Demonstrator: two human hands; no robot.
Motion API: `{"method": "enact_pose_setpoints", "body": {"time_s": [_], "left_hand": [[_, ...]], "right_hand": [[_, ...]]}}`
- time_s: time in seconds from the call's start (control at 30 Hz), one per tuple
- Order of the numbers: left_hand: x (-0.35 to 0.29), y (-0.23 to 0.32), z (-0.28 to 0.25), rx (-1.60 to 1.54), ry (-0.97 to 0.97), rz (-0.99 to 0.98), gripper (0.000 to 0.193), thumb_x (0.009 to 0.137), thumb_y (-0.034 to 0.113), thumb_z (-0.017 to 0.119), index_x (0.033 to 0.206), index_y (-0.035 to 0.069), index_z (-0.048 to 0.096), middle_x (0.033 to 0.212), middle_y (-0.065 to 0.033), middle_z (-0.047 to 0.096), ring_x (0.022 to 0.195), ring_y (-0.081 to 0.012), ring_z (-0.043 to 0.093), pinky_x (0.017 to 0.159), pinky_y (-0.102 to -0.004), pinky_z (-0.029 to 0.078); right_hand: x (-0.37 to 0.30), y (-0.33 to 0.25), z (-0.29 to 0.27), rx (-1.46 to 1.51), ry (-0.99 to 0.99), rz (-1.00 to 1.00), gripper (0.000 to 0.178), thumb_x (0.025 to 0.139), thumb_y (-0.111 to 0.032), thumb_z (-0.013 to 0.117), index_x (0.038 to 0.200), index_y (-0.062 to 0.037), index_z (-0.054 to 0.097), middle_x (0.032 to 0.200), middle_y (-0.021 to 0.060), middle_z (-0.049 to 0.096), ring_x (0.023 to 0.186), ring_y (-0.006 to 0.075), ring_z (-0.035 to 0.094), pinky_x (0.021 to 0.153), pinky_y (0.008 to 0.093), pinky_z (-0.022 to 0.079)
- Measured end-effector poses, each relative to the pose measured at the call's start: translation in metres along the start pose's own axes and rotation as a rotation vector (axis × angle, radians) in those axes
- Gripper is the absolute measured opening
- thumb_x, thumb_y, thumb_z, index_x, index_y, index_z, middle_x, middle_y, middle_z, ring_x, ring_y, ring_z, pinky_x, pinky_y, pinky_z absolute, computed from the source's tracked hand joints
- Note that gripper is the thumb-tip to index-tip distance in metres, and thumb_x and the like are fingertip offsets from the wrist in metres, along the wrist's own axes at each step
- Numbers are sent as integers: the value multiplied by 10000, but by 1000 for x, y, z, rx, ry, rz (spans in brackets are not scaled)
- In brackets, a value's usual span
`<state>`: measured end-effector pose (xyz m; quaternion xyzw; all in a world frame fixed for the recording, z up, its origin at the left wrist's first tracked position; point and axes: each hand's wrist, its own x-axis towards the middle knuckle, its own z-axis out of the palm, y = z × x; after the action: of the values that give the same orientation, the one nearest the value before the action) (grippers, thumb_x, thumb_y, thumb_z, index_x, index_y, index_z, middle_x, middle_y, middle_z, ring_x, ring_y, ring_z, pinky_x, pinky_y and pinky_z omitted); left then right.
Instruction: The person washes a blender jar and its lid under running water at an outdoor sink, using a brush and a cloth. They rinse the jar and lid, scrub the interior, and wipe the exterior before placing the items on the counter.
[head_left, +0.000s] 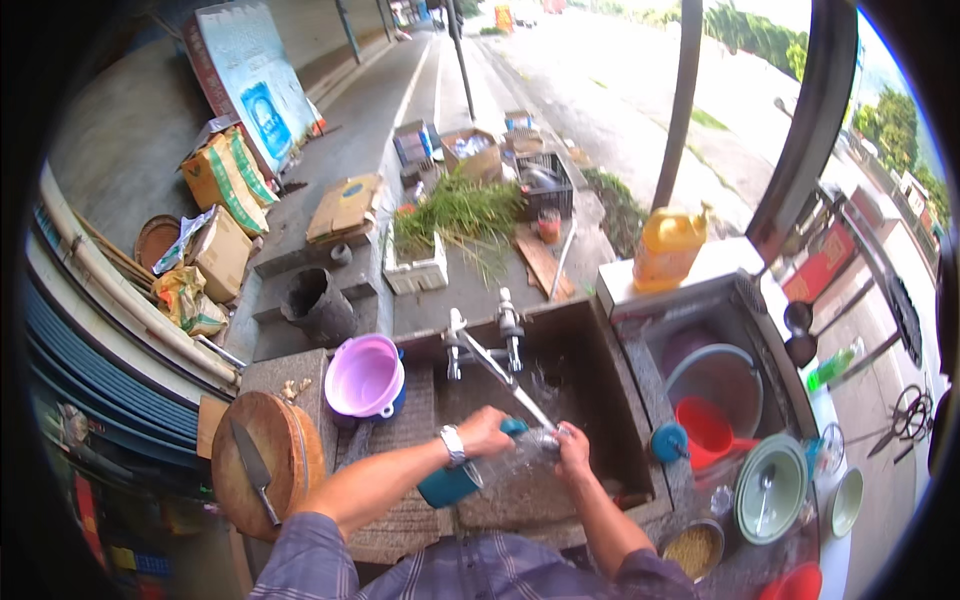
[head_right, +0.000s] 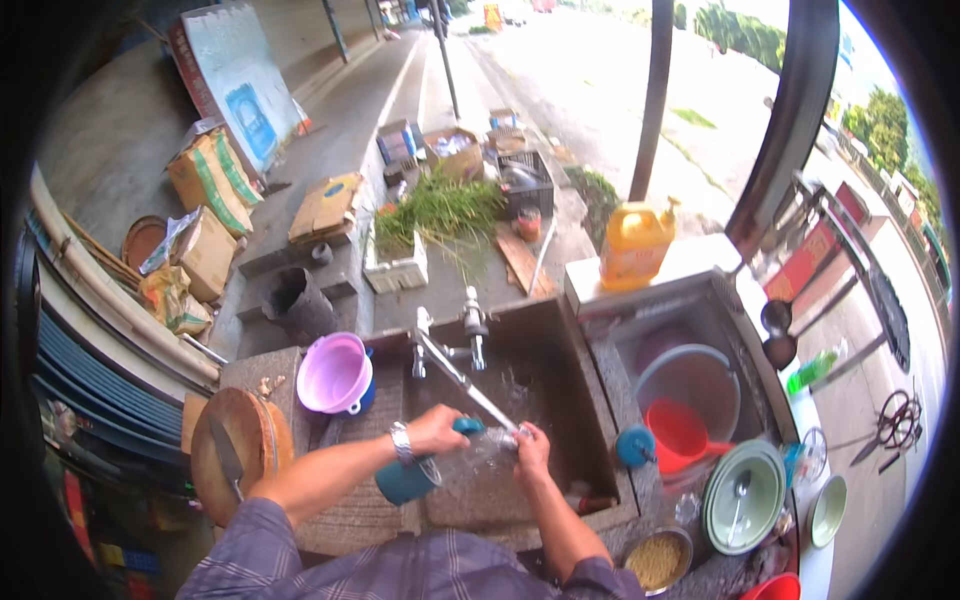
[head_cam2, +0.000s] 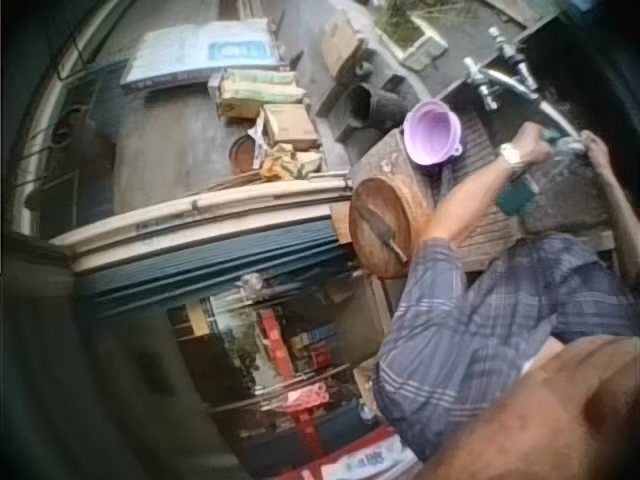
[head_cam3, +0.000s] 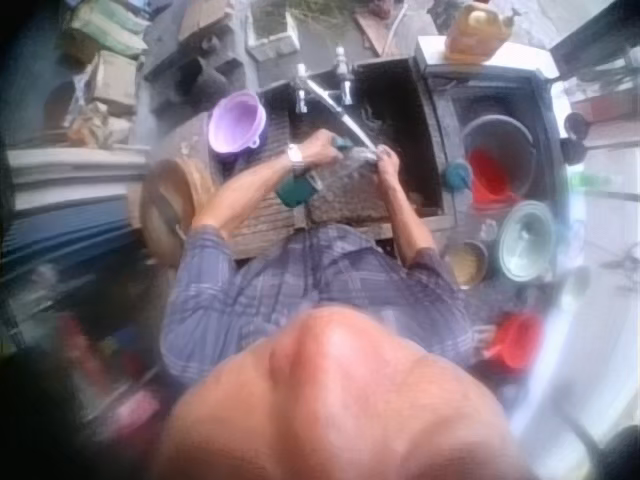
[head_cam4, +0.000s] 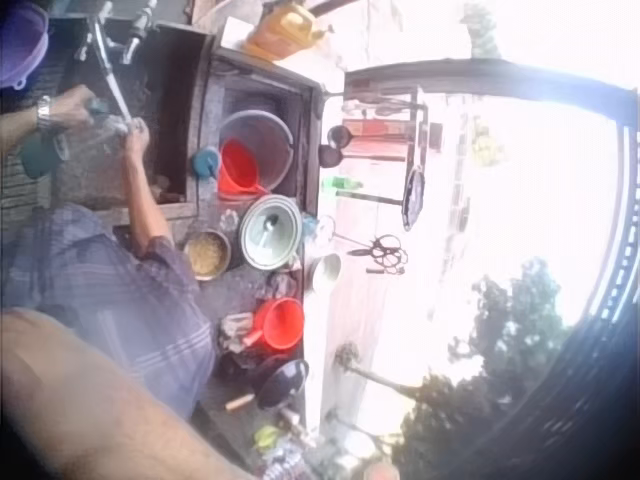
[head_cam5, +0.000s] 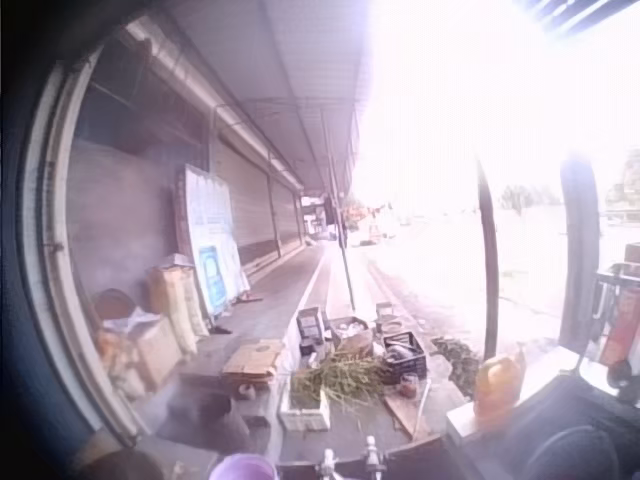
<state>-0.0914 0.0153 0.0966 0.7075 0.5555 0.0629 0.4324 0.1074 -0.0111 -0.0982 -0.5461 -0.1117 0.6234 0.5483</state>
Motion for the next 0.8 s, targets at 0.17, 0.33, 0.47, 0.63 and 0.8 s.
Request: {"method": "enact_pose_setpoints", "body": {"time_s": [0.17,0.33,0.47,0.63,0.8], "left_hand": [[-57,-4,-55,20,-6,-51,285,745,123,698,1000,-4,693,742,-121,697,653,-183,659,642,-358,532],[-113,5,-103,126,-13,-273,305,771,97,702,1050,-25,680,802,-119,693,740,-162,635,687,-345,509],[-137,3,-121,52,130,-175,338,783,84,677,1093,-48,661,805,-95,674,757,-149,607,723,-324,496],[-159,-27,-111,54,157,-248,347,773,109,690,1066,-73,648,805,-104,677,755,-147,610,732,-326,494],[-153,-42,-88,-22,161,-174,349,776,125,698,1035,-102,642,764,-108,677,711,-128,597,719,-322,495]], "right_hand": [[-30,36,22,-190,-30,52,186,884,-91,573,1027,-42,681,804,11,597,708,111,525,617,310,430],[-134,47,139,-422,-672,493,594,959,-492,564,1326,-31,489,1351,193,520,1223,267,532,986,385,467],[-128,60,110,-1062,-1036,-256,701,923,-529,546,1419,-44,448,1423,272,469,1297,376,499,1074,496,405],[-74,-37,-23,-2152,-693,-513,76,723,-158,673,778,-132,719,847,97,720,817,268,721,601,396,565],[-43,-71,-116,-2564,-687,42,265,894,-211,587,1086,-126,747,1129,74,723,1042,249,695,784,449,558]]}}
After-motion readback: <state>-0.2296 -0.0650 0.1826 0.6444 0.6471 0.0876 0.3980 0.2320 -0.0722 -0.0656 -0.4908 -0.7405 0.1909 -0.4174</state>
